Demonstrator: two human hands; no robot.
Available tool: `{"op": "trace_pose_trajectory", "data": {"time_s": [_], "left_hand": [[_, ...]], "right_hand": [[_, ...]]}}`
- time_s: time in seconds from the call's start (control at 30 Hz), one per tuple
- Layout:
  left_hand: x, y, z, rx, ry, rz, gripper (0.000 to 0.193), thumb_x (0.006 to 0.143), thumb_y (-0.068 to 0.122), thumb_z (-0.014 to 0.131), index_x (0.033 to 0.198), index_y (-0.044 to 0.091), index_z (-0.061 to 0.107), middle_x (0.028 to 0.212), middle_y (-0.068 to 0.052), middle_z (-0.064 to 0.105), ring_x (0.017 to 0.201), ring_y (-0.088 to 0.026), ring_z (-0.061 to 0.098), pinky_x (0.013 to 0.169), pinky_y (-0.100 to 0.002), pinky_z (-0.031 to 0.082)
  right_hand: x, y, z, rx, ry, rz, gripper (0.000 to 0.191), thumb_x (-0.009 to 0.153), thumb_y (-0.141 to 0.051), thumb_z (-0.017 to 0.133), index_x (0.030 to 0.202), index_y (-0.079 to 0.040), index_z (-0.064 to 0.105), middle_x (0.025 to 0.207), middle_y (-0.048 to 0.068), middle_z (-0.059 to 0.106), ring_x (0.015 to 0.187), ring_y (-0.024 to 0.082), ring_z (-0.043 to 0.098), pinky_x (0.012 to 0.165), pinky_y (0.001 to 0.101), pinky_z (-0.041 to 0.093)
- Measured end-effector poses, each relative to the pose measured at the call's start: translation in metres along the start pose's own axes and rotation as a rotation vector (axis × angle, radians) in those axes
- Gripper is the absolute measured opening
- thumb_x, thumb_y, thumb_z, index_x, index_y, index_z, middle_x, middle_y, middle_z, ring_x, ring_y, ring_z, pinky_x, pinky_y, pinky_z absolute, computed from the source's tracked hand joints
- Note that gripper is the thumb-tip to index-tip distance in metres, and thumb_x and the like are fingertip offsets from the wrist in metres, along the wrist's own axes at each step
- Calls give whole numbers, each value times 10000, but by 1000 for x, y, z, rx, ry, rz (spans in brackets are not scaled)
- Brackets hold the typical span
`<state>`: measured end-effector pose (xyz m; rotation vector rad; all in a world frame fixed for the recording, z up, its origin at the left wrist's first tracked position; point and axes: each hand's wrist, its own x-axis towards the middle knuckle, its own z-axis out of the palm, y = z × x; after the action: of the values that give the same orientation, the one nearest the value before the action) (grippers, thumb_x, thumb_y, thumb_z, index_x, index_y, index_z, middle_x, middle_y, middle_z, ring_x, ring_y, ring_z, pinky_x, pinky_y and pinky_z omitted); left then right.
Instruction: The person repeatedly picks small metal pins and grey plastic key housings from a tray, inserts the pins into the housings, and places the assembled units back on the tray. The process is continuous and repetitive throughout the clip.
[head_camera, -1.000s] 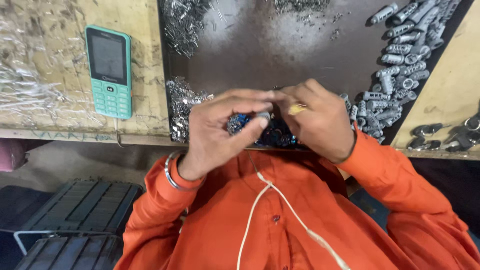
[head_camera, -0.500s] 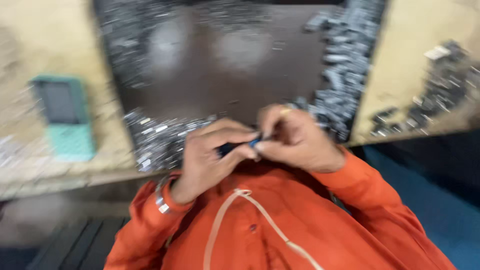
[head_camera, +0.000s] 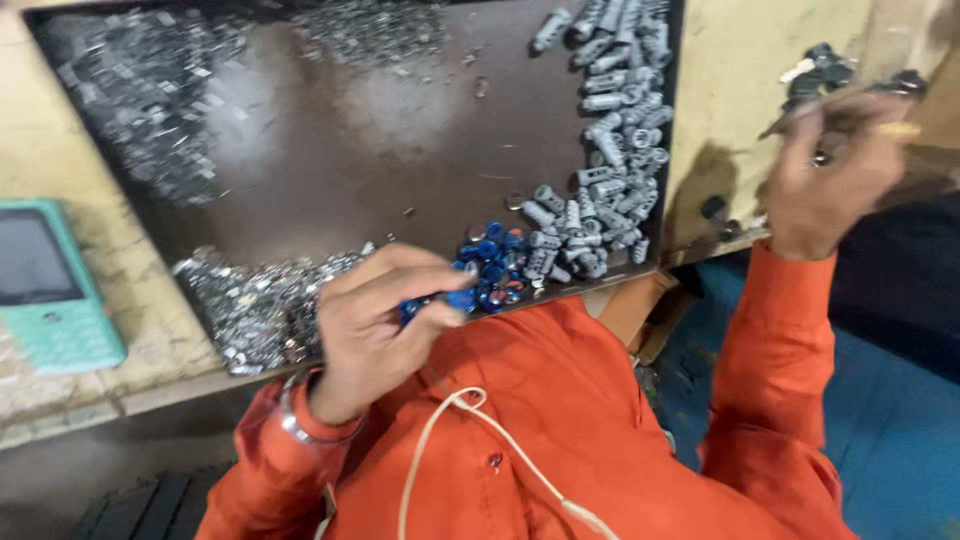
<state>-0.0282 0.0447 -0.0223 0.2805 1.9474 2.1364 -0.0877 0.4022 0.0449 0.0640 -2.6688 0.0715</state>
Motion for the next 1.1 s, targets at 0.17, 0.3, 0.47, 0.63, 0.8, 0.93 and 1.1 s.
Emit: {"op": "trace_pose_trajectory", "data": {"time_s": [0.17, 0.3, 0.47, 0.63, 0.8, 0.93, 1.1], "left_hand": [[10, 10, 9, 36, 130, 67, 212, 881, 76, 833, 1082, 58, 769, 987, -76, 739, 847, -161, 722, 748, -257, 566], [4, 16, -9, 71, 216, 128, 232, 904, 86, 827, 1117, 48, 744, 1045, -85, 741, 899, -182, 726, 801, -267, 581], [-6, 13, -16, 127, 236, 137, 217, 928, 89, 819, 1128, 54, 743, 1058, -84, 738, 888, -170, 730, 798, -266, 588], [-3, 18, -11, 161, 220, 134, 272, 883, 110, 835, 1140, 73, 756, 1019, -68, 729, 860, -163, 699, 721, -249, 550], [1, 18, -9, 244, 209, 162, 257, 905, 116, 831, 1146, 81, 746, 1033, -66, 715, 868, -178, 691, 705, -269, 549], [0, 14, -2, 420, 176, 258, 287, 872, 136, 862, 1123, 73, 736, 975, -50, 690, 817, -193, 647, 696, -313, 516], [4, 14, 12, 432, 30, 341, 318, 887, 124, 869, 1144, 28, 709, 999, -57, 696, 821, -203, 650, 700, -327, 523]], "right_hand": [[16, -129, -15, 1058, -195, 320, 215, 902, -21, 683, 1104, -62, 625, 1010, 27, 647, 817, 152, 620, 666, 312, 543], [-16, -154, 5, 1248, -375, -74, 184, 892, 13, 749, 1049, -12, 658, 1025, 67, 657, 884, 192, 688, 720, 345, 571], [-30, -129, 22, 1507, -325, -67, 139, 916, 1, 737, 1047, -4, 690, 976, 101, 661, 898, 203, 715, 765, 374, 625], [-28, -132, 8, 1308, -484, -42, 150, 861, 84, 739, 997, 29, 708, 871, 95, 719, 713, 121, 681, 599, 234, 536], [-20, -126, 5, 1306, -502, -32, 183, 867, 102, 734, 1012, -7, 713, 882, 102, 685, 707, 115, 676, 570, 230, 540], [-26, -120, 3, 1235, -648, -100, 230, 862, 131, 741, 1038, -17, 738, 842, 75, 679, 693, 97, 689, 594, 226, 563], [-55, -106, 5, 1211, -753, -111, 226, 844, 119, 724, 1028, -11, 727, 860, 76, 686, 738, 136, 726, 643, 251, 591]]}}
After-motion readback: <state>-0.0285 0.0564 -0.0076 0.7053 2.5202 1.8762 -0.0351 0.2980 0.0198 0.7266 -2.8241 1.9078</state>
